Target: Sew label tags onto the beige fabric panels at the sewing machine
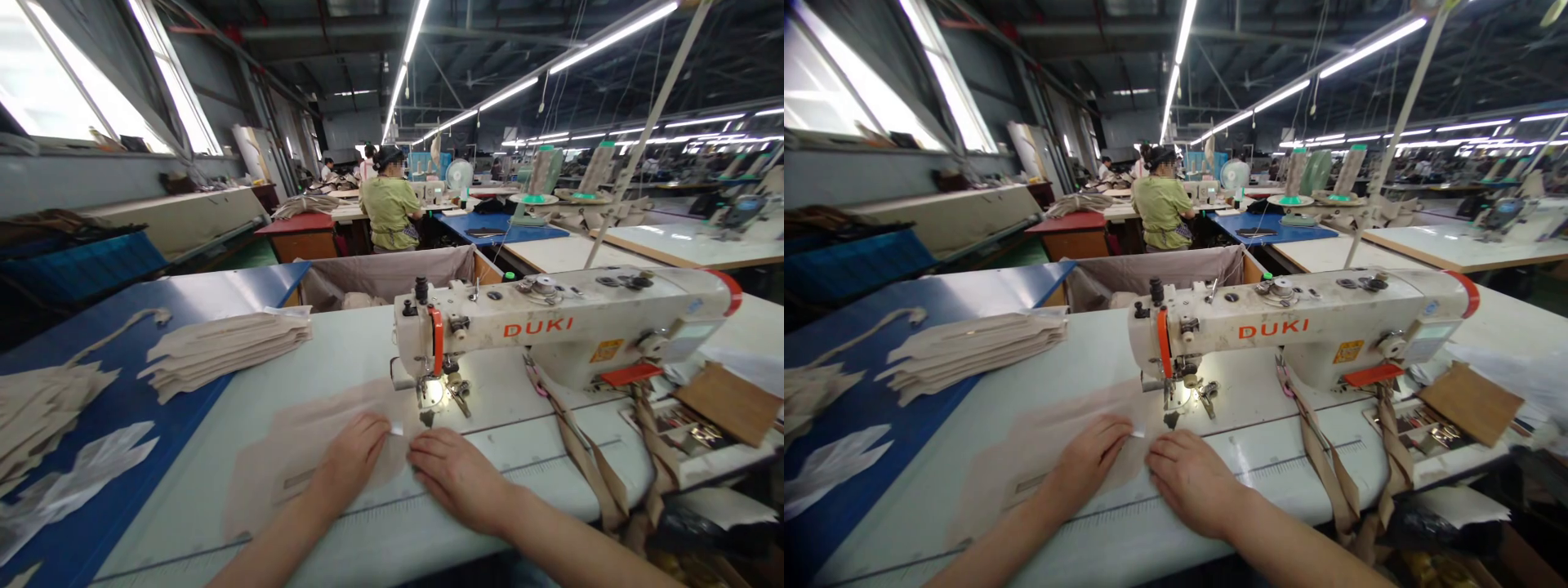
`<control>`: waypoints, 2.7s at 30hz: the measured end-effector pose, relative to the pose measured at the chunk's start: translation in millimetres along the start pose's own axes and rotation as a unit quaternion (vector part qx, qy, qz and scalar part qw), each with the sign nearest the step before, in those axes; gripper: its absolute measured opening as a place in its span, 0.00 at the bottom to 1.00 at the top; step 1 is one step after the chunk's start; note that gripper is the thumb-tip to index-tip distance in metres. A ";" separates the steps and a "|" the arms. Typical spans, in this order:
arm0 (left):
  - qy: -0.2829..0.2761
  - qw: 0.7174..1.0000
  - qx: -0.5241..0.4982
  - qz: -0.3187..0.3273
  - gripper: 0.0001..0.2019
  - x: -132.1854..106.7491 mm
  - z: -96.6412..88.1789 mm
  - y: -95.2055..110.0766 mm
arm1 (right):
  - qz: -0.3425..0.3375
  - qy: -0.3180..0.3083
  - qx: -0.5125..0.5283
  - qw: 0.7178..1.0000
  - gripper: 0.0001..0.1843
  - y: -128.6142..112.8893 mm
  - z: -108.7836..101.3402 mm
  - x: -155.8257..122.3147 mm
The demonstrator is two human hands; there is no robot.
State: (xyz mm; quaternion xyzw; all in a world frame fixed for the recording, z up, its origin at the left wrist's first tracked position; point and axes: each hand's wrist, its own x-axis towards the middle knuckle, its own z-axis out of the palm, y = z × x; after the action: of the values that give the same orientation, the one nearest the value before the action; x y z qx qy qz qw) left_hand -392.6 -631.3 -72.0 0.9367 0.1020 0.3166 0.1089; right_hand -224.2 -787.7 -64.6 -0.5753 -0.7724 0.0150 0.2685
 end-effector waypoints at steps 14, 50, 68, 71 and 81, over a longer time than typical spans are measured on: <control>-0.077 0.991 0.098 0.046 0.14 34.3 14.5 4.0 | 0.012 0.029 -0.008 0.999 0.12 3.8 1.2 1.6; -0.107 0.974 0.174 0.100 0.12 28.9 24.7 3.3 | 0.027 0.013 -0.006 1.000 0.14 2.8 -1.3 1.3; -0.107 0.977 0.163 0.089 0.16 24.9 28.6 1.4 | 0.032 0.003 -0.008 0.999 0.14 1.6 -3.1 1.9; -0.113 0.977 0.159 0.085 0.17 24.6 29.6 1.3 | 0.031 0.001 -0.005 1.000 0.14 1.4 -3.4 2.7; -0.130 0.979 0.143 0.071 0.15 22.6 26.1 8.8 | 0.021 0.000 0.000 1.000 0.15 3.9 -2.9 2.1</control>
State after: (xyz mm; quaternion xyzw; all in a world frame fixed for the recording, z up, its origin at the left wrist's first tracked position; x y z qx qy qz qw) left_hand -358.0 -637.5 -77.0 0.9806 0.0644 0.1816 -0.0370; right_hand -219.8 -785.3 -62.5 -0.5916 -0.7601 0.0205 0.2681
